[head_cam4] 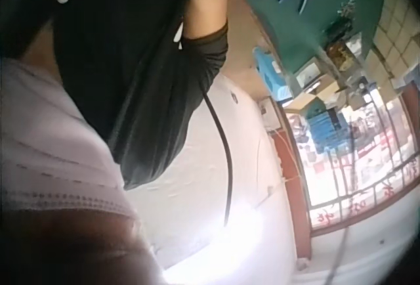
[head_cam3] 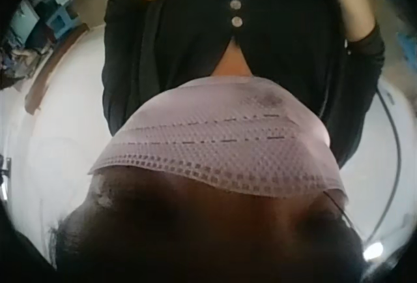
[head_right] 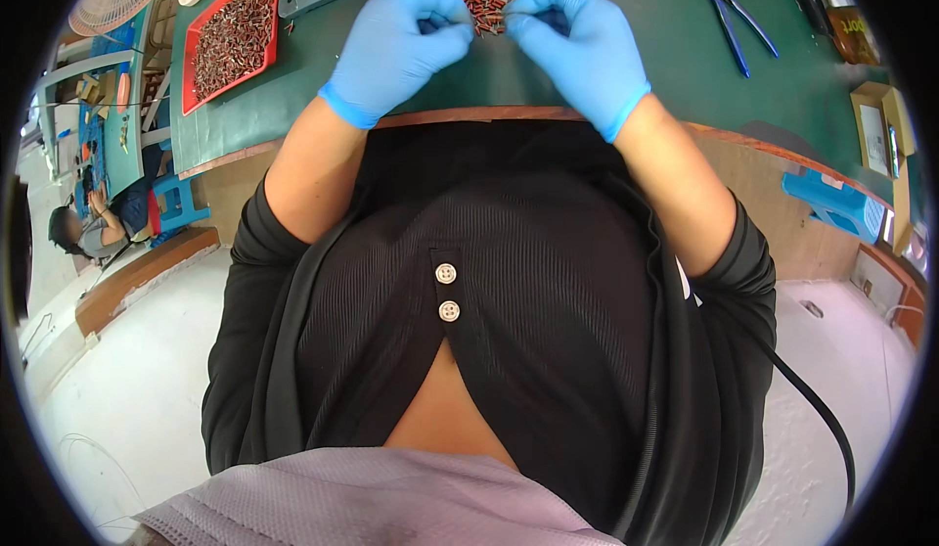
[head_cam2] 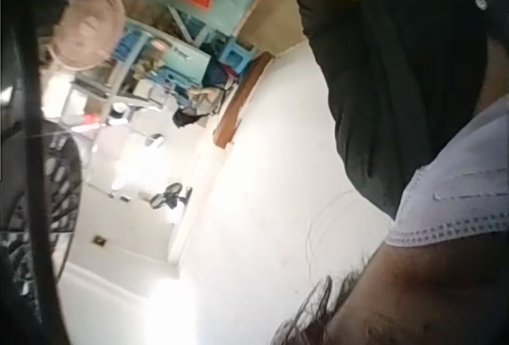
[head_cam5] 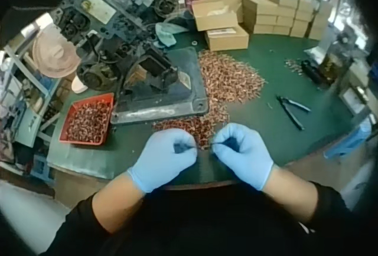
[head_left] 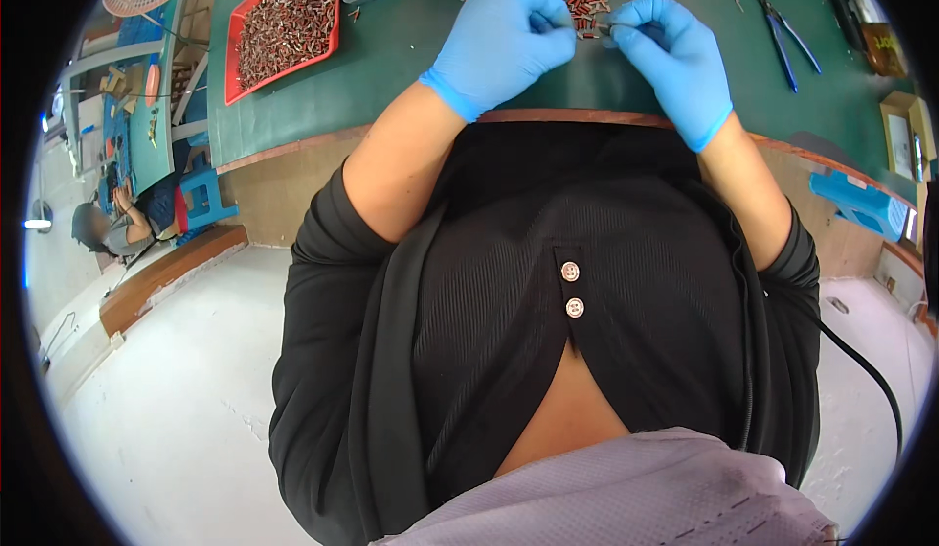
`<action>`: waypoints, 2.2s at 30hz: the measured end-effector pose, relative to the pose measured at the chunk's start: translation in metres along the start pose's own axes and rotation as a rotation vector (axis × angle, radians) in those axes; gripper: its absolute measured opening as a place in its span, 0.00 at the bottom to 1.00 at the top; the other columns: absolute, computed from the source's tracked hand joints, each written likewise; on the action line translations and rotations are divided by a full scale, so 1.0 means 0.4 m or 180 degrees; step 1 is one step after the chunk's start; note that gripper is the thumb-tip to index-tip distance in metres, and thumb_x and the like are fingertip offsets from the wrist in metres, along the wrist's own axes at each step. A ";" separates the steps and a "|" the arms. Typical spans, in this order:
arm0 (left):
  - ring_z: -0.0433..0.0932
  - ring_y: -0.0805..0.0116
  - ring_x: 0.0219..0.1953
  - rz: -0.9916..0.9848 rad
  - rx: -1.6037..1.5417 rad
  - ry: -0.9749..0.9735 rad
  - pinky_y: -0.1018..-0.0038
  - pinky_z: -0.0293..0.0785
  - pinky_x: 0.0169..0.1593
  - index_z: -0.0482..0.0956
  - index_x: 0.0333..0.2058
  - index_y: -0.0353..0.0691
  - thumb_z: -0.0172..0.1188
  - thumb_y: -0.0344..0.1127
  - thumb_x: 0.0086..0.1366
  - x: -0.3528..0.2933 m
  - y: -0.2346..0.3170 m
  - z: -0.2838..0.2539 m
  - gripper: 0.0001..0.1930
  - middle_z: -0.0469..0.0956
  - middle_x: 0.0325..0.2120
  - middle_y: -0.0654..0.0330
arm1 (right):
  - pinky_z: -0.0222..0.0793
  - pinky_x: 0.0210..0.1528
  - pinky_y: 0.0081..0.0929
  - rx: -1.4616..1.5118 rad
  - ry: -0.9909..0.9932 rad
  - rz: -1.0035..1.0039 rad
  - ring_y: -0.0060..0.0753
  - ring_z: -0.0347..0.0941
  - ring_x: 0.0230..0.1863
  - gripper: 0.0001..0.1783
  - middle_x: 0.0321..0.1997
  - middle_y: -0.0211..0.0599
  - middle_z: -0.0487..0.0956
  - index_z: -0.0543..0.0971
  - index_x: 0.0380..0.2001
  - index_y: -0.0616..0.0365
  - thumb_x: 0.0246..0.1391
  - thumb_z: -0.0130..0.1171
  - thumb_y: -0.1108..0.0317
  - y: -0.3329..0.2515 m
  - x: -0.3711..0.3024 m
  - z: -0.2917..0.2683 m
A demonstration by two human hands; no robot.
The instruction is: Manually sort and assemble small electronic components using a crimping or pressing machine at a production workbench.
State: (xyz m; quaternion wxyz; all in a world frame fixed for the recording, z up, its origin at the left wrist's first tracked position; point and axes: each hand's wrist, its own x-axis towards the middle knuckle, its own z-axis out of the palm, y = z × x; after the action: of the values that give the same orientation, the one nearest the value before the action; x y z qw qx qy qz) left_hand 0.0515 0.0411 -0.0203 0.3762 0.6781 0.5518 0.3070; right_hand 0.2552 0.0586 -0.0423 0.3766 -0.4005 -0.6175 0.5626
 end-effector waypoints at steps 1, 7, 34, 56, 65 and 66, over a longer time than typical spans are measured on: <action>0.74 0.74 0.25 -0.0175 -0.0912 0.0108 0.75 0.72 0.31 0.78 0.28 0.36 0.63 0.34 0.55 -0.005 0.005 -0.004 0.07 0.75 0.20 0.65 | 0.68 0.48 0.19 -0.0004 -0.0002 -0.0014 0.23 0.74 0.39 0.06 0.36 0.33 0.77 0.75 0.38 0.64 0.55 0.55 0.77 -0.014 -0.007 0.011; 0.71 0.77 0.25 -0.0988 -0.4654 -0.0467 0.80 0.68 0.31 0.77 0.34 0.39 0.56 0.31 0.64 -0.037 0.047 0.007 0.04 0.75 0.25 0.66 | 0.71 0.47 0.25 -0.1489 0.0571 -0.2371 0.34 0.76 0.43 0.11 0.40 0.42 0.79 0.75 0.36 0.62 0.48 0.60 0.82 -0.079 -0.023 0.061; 0.74 0.77 0.24 0.1548 0.0183 0.1983 0.81 0.70 0.29 0.79 0.34 0.32 0.63 0.26 0.58 0.042 -0.041 -0.172 0.06 0.77 0.24 0.61 | 0.71 0.39 0.21 0.1433 0.0732 -0.0311 0.25 0.74 0.32 0.04 0.32 0.36 0.78 0.74 0.36 0.64 0.58 0.54 0.75 -0.121 0.217 0.206; 0.65 0.75 0.12 0.2112 0.0361 0.3357 0.78 0.59 0.19 0.77 0.20 0.36 0.67 0.29 0.54 0.417 -0.132 -0.377 0.09 0.71 0.10 0.63 | 0.72 0.29 0.34 -0.1210 0.2189 -0.1651 0.42 0.77 0.23 0.21 0.19 0.40 0.78 0.79 0.21 0.59 0.44 0.65 0.49 -0.178 0.665 0.292; 0.66 0.73 0.13 0.2256 0.0639 0.3508 0.78 0.60 0.20 0.77 0.20 0.37 0.68 0.29 0.52 0.437 -0.146 -0.378 0.08 0.71 0.11 0.63 | 0.72 0.30 0.33 -0.1214 0.2150 -0.1518 0.43 0.77 0.23 0.20 0.19 0.40 0.79 0.79 0.21 0.58 0.43 0.65 0.49 -0.172 0.677 0.292; 0.66 0.73 0.13 0.2212 0.0740 0.3537 0.78 0.60 0.20 0.76 0.19 0.38 0.68 0.28 0.52 0.436 -0.146 -0.378 0.08 0.71 0.11 0.63 | 0.72 0.30 0.33 -0.1278 0.2141 -0.1474 0.43 0.77 0.23 0.20 0.19 0.40 0.79 0.79 0.21 0.58 0.43 0.65 0.50 -0.172 0.677 0.292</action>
State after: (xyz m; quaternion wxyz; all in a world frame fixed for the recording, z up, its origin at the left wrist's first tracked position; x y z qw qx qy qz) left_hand -0.0689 0.2441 0.0103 -0.1606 0.5936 0.4425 0.6527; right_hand 0.0362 0.2583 0.0203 0.5870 -0.4774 -0.6310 0.1713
